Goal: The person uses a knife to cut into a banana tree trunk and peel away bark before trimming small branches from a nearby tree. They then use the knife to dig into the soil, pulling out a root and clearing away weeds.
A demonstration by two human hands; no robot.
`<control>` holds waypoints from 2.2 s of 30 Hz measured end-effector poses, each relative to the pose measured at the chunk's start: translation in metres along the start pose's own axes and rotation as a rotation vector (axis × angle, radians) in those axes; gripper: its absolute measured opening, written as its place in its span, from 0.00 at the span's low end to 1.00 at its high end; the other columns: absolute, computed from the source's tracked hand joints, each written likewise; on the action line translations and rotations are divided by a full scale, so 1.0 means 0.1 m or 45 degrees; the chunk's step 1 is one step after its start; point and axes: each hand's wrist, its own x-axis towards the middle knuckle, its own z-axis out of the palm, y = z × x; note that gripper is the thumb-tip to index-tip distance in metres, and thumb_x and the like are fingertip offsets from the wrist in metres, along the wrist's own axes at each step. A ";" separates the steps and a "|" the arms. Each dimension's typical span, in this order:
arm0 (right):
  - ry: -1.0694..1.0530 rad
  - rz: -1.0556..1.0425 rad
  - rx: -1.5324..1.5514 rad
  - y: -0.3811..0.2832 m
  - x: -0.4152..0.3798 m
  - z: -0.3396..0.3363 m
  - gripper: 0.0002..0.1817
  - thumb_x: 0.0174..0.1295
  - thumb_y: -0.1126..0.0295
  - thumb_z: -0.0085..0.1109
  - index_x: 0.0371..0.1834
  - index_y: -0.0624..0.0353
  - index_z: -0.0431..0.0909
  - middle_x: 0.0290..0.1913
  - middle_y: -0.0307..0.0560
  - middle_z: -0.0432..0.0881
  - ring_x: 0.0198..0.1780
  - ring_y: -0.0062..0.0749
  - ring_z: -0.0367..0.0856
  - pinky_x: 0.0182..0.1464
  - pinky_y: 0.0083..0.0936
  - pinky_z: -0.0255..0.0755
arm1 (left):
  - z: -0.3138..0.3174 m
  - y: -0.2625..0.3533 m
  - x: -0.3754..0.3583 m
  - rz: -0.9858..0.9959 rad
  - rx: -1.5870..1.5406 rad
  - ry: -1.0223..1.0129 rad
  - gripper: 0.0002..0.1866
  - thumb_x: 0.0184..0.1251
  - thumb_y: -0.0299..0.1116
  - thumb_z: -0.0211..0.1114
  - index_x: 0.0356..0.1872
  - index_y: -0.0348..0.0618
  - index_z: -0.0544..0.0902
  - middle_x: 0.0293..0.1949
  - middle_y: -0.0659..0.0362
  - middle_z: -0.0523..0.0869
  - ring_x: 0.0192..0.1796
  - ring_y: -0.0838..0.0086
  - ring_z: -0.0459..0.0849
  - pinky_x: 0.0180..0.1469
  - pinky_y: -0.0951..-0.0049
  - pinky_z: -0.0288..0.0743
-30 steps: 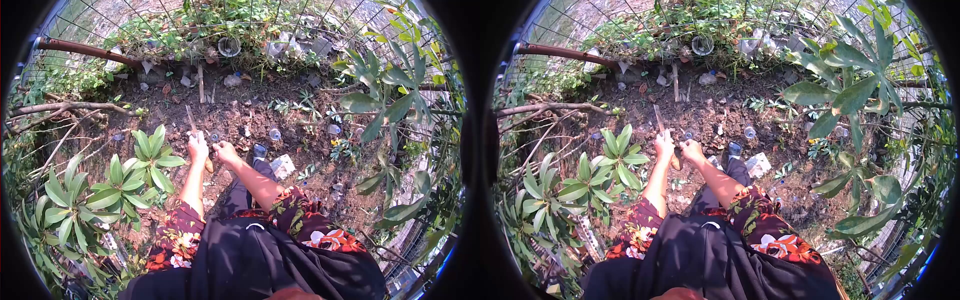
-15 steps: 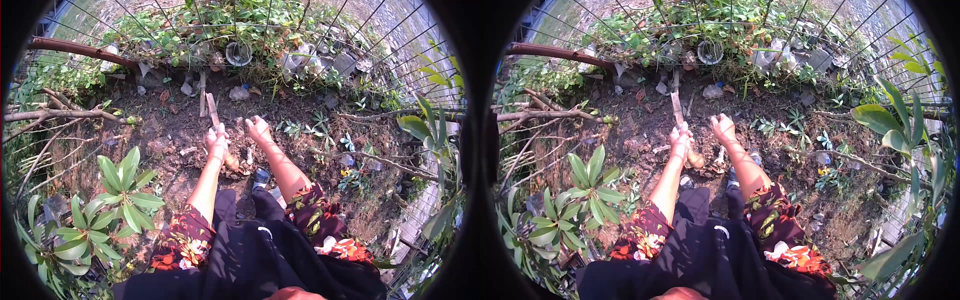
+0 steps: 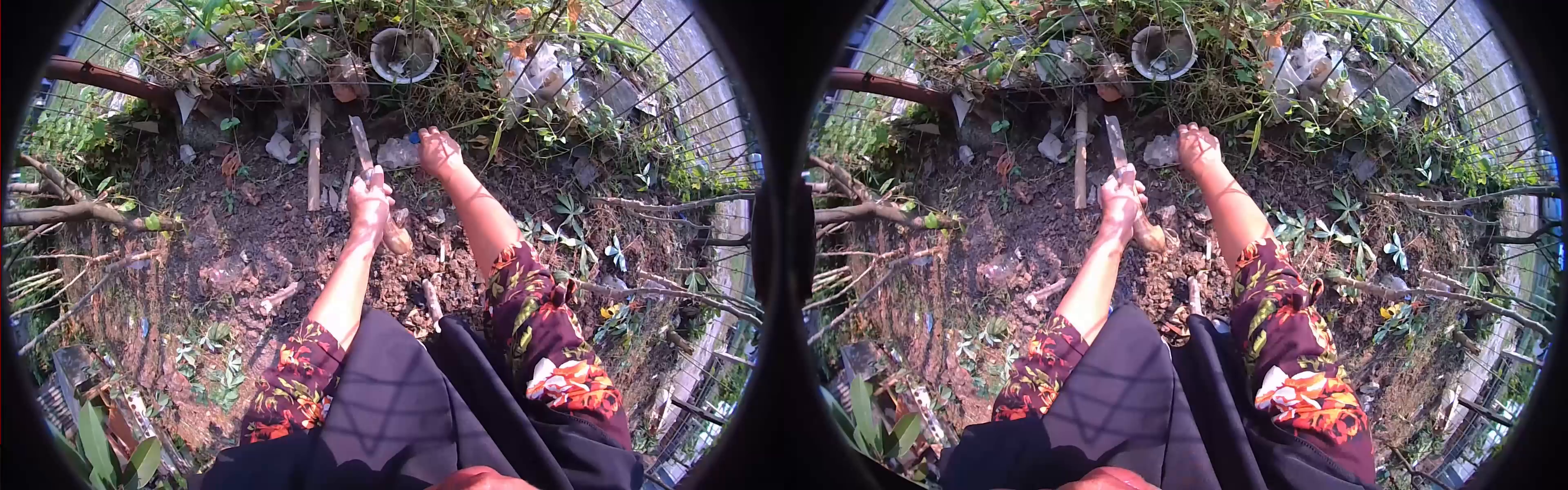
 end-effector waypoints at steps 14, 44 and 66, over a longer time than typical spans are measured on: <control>-0.012 0.119 -0.594 0.25 0.83 0.12 0.15 0.56 0.71 0.43 0.48 0.51 0.71 0.39 0.42 0.79 0.35 0.31 0.81 0.27 0.26 0.74 | 0.20 -0.62 0.60 -0.016 0.028 -0.192 0.10 0.61 0.36 0.55 0.34 0.40 0.72 0.18 0.64 0.73 0.15 0.83 0.70 0.15 0.83 0.67; 1.039 0.357 0.475 0.49 -0.19 0.60 0.34 0.51 0.60 0.56 0.55 0.72 0.56 0.50 0.67 0.66 0.52 0.55 0.66 0.55 0.38 0.60 | 0.14 -0.70 0.54 0.021 -0.072 -0.145 0.13 0.62 0.40 0.54 0.30 0.40 0.70 0.17 0.63 0.73 0.13 0.82 0.70 0.13 0.83 0.65; 1.123 0.533 2.607 0.85 0.49 0.30 0.10 0.61 0.66 0.47 0.27 0.59 0.73 0.20 0.37 0.70 0.18 0.23 0.66 0.20 0.22 0.60 | 0.15 -0.82 0.35 -0.130 0.073 -0.190 0.13 0.61 0.42 0.55 0.34 0.41 0.71 0.19 0.63 0.72 0.16 0.82 0.70 0.18 0.82 0.67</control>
